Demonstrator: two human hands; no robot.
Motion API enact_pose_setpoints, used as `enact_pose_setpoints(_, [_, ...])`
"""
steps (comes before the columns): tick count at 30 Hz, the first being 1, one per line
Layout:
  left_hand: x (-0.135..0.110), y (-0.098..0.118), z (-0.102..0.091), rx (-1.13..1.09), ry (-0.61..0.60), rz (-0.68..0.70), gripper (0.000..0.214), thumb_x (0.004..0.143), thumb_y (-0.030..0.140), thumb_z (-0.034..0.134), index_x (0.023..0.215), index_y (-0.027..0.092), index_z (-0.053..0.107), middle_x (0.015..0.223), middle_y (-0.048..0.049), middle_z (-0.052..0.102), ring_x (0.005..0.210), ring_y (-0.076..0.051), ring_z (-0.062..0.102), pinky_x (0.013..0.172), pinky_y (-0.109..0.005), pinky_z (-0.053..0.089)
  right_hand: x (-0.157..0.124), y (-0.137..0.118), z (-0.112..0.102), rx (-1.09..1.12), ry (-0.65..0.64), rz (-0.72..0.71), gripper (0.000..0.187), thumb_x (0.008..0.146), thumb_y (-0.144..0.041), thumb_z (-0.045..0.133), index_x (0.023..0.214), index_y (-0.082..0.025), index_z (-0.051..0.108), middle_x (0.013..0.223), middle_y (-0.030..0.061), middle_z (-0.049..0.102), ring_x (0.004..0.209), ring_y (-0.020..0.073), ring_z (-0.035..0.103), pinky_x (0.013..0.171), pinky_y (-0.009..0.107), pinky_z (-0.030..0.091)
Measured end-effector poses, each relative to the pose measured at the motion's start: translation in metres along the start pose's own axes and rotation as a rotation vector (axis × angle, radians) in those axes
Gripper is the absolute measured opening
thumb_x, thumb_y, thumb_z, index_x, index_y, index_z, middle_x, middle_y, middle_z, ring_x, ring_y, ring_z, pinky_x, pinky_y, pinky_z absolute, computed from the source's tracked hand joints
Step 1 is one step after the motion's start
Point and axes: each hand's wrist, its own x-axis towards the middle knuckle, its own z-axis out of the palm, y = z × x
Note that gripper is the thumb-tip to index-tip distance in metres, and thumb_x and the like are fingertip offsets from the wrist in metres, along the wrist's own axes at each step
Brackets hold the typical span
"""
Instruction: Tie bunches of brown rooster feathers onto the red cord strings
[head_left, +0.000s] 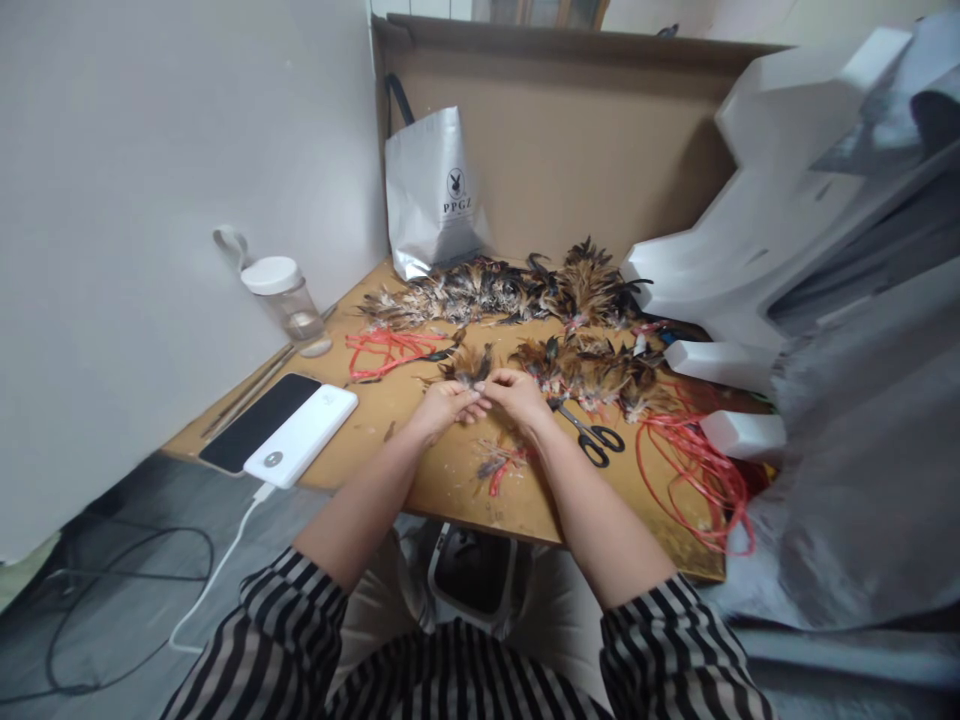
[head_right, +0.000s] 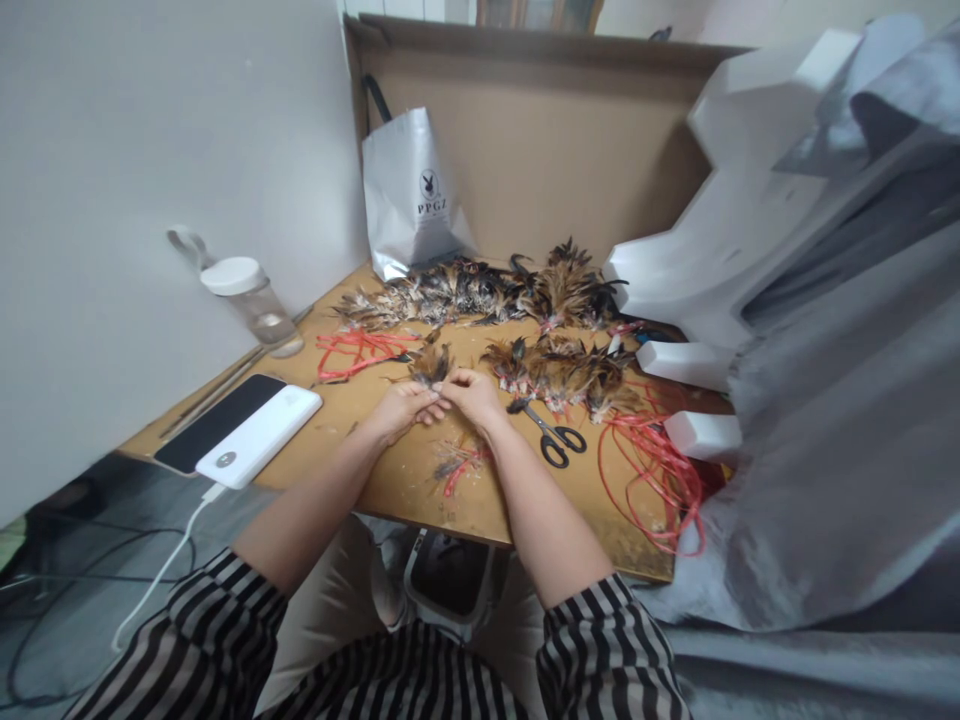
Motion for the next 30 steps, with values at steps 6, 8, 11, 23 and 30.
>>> enact_pose_setpoints(6, [-0.002, 0.001, 0.002, 0.113, -0.019, 0.005, 0.026, 0.066, 0.033, 0.063, 0.068, 0.007, 0.065, 0.056, -0.0086, 0.063, 0.045, -0.011, 0.056, 0.043, -0.019, 0.041, -0.003, -0.006, -0.006, -0.195, -0.043, -0.048, 0.021, 0.060, -0.032, 0.063, 0.056, -0.013, 0.057, 0.050, -0.0048, 0.050, 0.048, 0.0065, 0.040, 0.051, 0.020, 0.031])
enact_pose_setpoints(8, [-0.001, 0.000, 0.002, 0.140, -0.025, 0.007, 0.026, 0.068, 0.032, 0.061, 0.068, 0.006, 0.064, 0.055, -0.0084, 0.062, 0.044, -0.011, 0.056, 0.041, -0.020, 0.040, -0.002, -0.006, -0.007, -0.247, -0.048, -0.077, 0.023, 0.060, -0.033, 0.063, 0.052, -0.013, 0.053, 0.046, -0.0064, 0.044, 0.046, 0.0056, 0.036, 0.048, 0.019, 0.028])
enact_pose_setpoints(11, [0.000, -0.002, 0.003, 0.147, -0.022, 0.020, 0.025, 0.067, 0.031, 0.062, 0.068, 0.006, 0.063, 0.057, -0.0090, 0.063, 0.045, -0.012, 0.057, 0.042, -0.020, 0.042, -0.001, -0.005, -0.008, -0.290, -0.025, -0.097, 0.027, 0.059, -0.032, 0.063, 0.048, -0.014, 0.047, 0.044, -0.0074, 0.038, 0.045, 0.0048, 0.031, 0.045, 0.019, 0.023])
enact_pose_setpoints(23, [0.002, -0.004, 0.003, 0.148, 0.139, 0.097, 0.017, 0.066, 0.024, 0.061, 0.072, 0.009, 0.063, 0.059, -0.0060, 0.064, 0.047, -0.009, 0.055, 0.048, -0.020, 0.043, -0.002, 0.000, 0.007, -0.200, 0.137, -0.080, 0.028, 0.057, -0.034, 0.062, 0.047, -0.015, 0.045, 0.045, -0.0065, 0.040, 0.046, 0.0061, 0.033, 0.045, 0.020, 0.025])
enact_pose_setpoints(30, [0.003, -0.007, 0.005, 0.163, 0.158, 0.130, 0.015, 0.067, 0.025, 0.059, 0.064, 0.010, 0.061, 0.051, -0.0015, 0.059, 0.041, -0.007, 0.050, 0.044, -0.019, 0.039, 0.000, 0.001, 0.006, -0.209, 0.154, -0.120, 0.027, 0.058, -0.034, 0.062, 0.047, -0.015, 0.046, 0.046, -0.0062, 0.041, 0.048, 0.0068, 0.036, 0.047, 0.021, 0.027])
